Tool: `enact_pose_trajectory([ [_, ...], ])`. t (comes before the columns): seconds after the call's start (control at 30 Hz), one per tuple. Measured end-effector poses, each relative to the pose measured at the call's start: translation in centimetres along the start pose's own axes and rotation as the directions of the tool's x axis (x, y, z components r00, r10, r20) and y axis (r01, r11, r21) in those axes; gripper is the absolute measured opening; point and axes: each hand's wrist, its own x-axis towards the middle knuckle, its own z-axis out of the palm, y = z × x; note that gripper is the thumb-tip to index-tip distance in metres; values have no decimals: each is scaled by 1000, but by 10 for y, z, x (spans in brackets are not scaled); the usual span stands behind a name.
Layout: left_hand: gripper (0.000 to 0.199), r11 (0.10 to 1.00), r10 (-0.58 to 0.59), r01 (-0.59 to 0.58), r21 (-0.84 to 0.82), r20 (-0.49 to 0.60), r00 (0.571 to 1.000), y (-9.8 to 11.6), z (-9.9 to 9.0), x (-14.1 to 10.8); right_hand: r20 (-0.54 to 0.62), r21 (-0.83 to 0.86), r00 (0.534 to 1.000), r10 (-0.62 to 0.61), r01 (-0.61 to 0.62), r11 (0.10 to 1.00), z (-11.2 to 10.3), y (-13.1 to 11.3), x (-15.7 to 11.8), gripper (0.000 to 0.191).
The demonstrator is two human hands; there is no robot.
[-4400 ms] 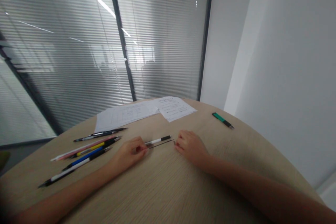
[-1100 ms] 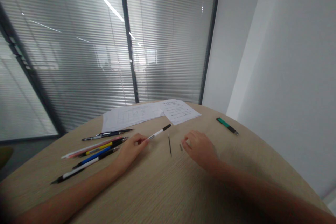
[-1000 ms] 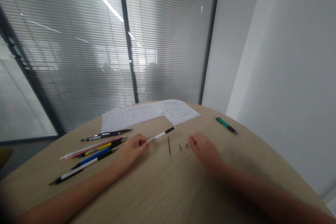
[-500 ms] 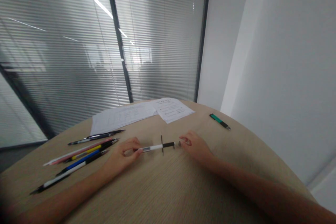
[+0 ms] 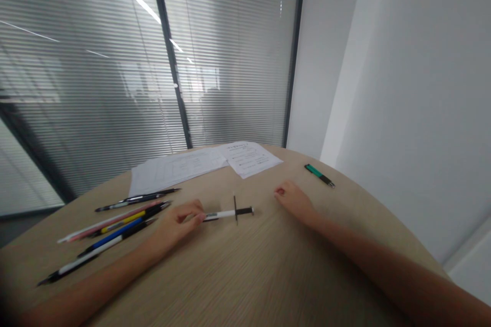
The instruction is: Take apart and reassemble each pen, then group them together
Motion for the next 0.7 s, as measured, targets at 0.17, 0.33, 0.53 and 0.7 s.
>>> enact_pose_trajectory([
  [0.17, 27, 1000, 13, -13, -2, -2, 1000, -8, 3, 0, 27, -2, 999, 35, -35, 999, 0, 3, 2, 9],
  [0.33, 27, 999, 39, -39, -6, -5, 999, -13, 5, 1, 61, 16, 997, 42, -43, 999, 1, 2, 1, 10],
  [0.53, 25, 999, 38, -38, -9, 38, 999, -8, 3, 0, 72, 39, 996, 51, -54, 998, 1, 4, 3, 16],
  [0.7, 25, 998, 55, -53, -35, 47, 997, -6, 2, 0, 0, -11, 1000, -28, 28, 1000, -4, -5, 0, 26],
])
